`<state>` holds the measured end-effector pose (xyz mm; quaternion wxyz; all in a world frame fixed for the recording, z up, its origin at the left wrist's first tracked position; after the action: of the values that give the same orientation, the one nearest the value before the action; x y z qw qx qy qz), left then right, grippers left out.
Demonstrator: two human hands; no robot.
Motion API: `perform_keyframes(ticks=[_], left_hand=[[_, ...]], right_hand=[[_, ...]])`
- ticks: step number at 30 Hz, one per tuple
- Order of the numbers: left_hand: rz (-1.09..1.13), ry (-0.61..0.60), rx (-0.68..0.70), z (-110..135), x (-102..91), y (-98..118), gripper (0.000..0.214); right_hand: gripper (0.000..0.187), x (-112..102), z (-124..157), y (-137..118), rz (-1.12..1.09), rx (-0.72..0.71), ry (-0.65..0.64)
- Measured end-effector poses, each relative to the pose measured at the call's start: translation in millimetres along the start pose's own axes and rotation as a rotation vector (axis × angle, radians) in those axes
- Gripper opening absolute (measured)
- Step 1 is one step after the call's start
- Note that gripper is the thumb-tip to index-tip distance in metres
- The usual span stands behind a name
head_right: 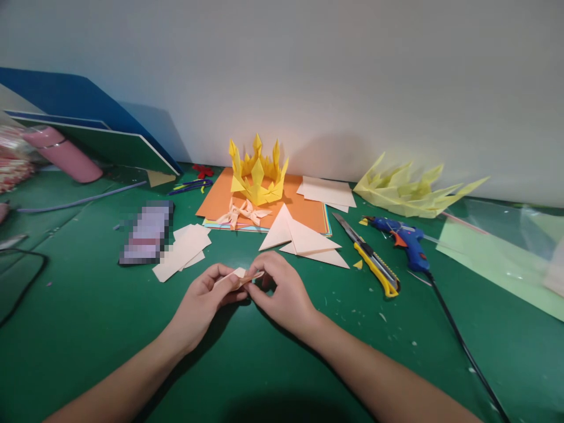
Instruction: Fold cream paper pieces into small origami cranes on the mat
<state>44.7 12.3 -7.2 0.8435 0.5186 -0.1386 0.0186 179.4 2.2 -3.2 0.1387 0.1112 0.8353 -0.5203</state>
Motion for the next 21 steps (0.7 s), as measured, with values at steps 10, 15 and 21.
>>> perform_keyframes(ticks=[10, 15, 21], left_hand=[[-0.041, 0.012, 0.022, 0.8, -0.1, -1.3, 0.028], [-0.184, 0.034, 0.059, 0.7, -4.3, -1.8, 0.024], [-0.244, 0.044, 0.102, -0.9, -4.8, -1.1, 0.024]], right_hand=[[0.006, -1.8, 1.9, -4.2, 0.28, -0.146, 0.036], [0.009, -1.9, 3.0, -3.7, 0.322, -0.151, 0.032], [0.009, -0.8, 3.2, -5.1, 0.334, -0.173, 0.036]])
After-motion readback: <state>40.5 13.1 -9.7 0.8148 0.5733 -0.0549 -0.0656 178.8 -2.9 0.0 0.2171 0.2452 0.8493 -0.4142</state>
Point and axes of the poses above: each hand's wrist, its own z-axis away from the middle knuckle, its own x-axis out of the palm, y = z × x, the point moved 4 cm from there along -z, towards the middle knuckle, and after that the axes turned 2 degrees about -x, right-handed, at the moved point
